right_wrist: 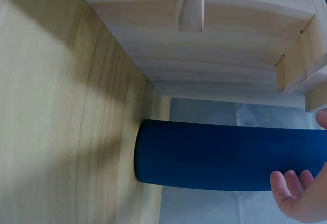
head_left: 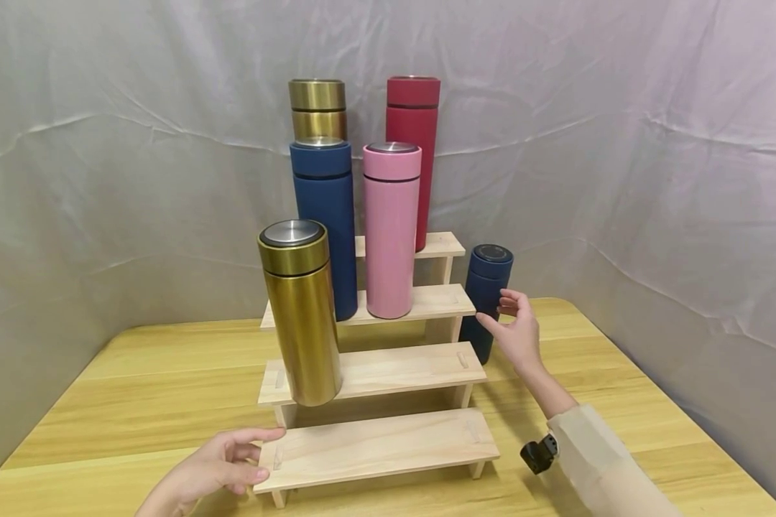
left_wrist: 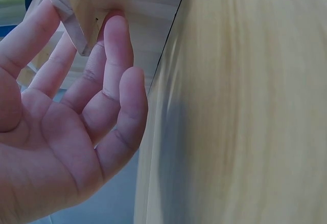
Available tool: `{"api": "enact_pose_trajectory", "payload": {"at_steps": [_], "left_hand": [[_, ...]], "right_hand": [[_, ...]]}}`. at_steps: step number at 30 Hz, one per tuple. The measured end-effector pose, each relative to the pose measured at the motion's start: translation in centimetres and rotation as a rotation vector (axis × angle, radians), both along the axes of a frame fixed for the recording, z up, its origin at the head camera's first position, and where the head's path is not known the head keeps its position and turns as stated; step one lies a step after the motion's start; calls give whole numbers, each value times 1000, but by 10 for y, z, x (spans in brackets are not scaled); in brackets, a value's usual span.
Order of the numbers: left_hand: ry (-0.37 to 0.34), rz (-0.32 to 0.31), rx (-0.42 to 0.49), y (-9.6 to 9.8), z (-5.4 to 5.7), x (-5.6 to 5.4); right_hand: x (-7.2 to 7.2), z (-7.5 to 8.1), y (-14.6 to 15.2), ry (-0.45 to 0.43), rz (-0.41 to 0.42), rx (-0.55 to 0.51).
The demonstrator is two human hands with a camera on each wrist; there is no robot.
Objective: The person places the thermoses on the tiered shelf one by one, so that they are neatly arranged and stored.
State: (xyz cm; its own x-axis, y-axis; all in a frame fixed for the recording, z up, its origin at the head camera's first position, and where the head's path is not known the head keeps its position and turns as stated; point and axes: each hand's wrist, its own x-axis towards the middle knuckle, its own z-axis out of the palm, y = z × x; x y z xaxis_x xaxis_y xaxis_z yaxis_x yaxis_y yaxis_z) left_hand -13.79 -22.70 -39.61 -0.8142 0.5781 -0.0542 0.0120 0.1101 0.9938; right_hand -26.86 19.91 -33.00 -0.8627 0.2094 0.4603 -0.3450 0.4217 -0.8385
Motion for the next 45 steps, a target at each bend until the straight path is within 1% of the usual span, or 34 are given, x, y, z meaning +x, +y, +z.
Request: {"api": "enact_pose_trajectory", "payload": {"at_steps": [7,13,21,23,27,30,34,40,45], "left_hand": [[11,-1,-5,-1,-1,-1],[10,0,-8,-1,-1,0],[12,10,-33,0,1,1],[2,16,-43,0,1,1],[5,20,-41,0,1,1],[18,14,-33,0,0,1],[16,10,-39,1,1,1],[-3,14,-50,1,2,0],[10,11,-31,0,2,0]], "right_hand": [[-5,-3,5,-12,-3,-27],[-13,-6,9,-54,-3,-19],[-25,-14,15,-109,49,-55],[-28,-16,16,-130,63,-49],[-33,-18,18,-172,82,-21],[-37,-20,18,-192,88,-3],[-41,-23,17,-208,93,21],[-45,-27,16,-228,122,18],[-46,-29,17,-233,114,15]]}}
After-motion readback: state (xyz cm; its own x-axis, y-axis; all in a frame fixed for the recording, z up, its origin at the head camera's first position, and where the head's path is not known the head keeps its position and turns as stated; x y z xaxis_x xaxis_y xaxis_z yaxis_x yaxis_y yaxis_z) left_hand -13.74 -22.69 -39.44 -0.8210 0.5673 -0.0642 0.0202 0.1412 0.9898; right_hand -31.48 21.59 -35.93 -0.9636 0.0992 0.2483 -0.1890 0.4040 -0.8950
